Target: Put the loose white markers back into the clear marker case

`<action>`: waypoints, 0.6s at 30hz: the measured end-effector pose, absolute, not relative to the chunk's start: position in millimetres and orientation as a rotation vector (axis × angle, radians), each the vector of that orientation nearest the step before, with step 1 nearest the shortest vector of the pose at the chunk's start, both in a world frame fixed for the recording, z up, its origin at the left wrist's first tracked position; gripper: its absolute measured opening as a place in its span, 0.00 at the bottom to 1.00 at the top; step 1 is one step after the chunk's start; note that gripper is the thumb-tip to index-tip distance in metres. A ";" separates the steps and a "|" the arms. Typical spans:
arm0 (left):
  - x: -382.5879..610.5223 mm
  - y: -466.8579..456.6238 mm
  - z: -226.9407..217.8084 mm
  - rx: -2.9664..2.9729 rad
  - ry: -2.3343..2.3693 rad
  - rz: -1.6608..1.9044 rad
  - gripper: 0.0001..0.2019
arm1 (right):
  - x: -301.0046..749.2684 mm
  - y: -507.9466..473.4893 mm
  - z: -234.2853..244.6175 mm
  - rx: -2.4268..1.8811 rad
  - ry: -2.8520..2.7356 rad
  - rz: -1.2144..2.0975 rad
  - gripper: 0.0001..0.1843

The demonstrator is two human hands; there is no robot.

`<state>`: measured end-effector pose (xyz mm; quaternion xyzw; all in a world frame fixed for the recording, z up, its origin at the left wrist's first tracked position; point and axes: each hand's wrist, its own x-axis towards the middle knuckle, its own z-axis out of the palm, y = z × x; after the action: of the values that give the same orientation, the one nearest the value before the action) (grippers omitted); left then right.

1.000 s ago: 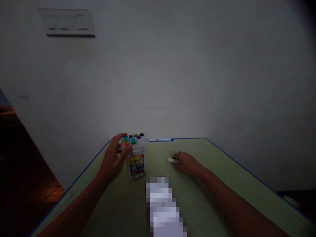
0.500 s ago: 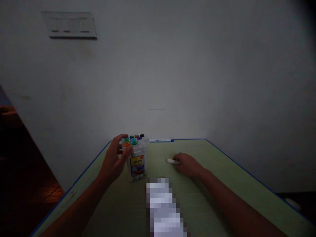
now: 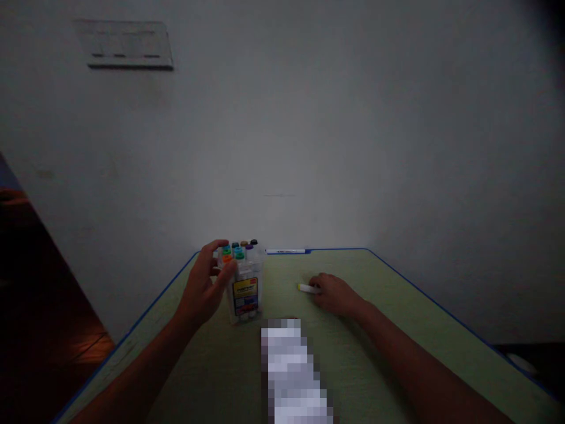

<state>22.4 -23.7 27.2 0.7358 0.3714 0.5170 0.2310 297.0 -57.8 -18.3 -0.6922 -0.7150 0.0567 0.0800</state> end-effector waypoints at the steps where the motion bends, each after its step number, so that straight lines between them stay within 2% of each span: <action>1: 22.4 -23.7 27.2 2.023 1.024 1.419 0.26 | 296.9 -57.8 -17.9 -2.076 -2.139 0.172 0.16; 18: 22.4 -24.9 27.7 2.016 1.015 1.435 0.27 | 297.8 -57.4 -18.4 -2.072 -2.134 0.180 0.14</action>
<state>22.4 -24.9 27.7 0.7333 0.3691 0.5219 0.2316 297.8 -57.4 -18.4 -0.6931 -0.7138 0.0603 0.0805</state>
